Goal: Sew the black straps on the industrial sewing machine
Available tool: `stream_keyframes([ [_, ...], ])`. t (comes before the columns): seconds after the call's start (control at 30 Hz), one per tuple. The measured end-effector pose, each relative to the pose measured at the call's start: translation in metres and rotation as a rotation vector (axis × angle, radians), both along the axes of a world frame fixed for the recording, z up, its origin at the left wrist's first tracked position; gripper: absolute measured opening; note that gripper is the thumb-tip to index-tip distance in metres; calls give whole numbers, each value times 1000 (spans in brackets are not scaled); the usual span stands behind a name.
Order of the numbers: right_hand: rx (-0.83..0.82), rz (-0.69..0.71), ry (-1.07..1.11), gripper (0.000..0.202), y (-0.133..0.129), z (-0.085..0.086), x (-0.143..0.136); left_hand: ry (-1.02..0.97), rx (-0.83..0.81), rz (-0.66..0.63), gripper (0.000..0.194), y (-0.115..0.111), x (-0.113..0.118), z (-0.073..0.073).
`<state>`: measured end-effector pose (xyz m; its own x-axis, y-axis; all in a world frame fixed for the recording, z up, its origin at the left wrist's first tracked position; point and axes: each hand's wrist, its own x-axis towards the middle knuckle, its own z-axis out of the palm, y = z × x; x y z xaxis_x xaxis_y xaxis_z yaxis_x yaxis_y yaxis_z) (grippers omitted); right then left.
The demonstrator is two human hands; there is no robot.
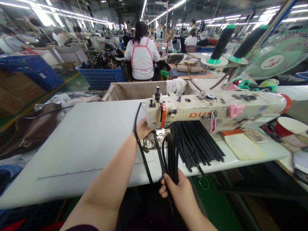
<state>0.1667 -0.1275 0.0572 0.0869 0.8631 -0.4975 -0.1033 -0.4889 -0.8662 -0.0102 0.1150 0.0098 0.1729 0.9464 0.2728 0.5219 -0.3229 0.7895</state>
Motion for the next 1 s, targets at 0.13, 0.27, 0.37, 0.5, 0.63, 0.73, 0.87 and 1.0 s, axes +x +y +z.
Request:
stream_keyframes([
  [0.13,5,-15,5,49,3,1,-1,52,25,90,9,-7,0,6],
  [0.27,-3,-33,4,49,4,-1,-3,55,-9,164,9,-11,6,13],
  [0.37,-5,-46,16,49,5,-2,-4,54,-38,210,10,-14,9,16],
  [0.5,-5,-50,13,46,6,-2,-5,13,-37,210,11,-17,11,20],
  [0.63,8,-65,10,45,7,-3,-6,19,-23,217,11,-18,11,25],
  [0.73,14,-66,10,44,7,-4,-6,26,-14,221,10,-18,12,25],
  [0.87,8,-64,11,43,7,-2,-5,-13,-20,237,8,-16,12,18],
  [1.0,-7,-64,17,44,9,2,-4,-165,-38,274,6,-12,7,9],
])
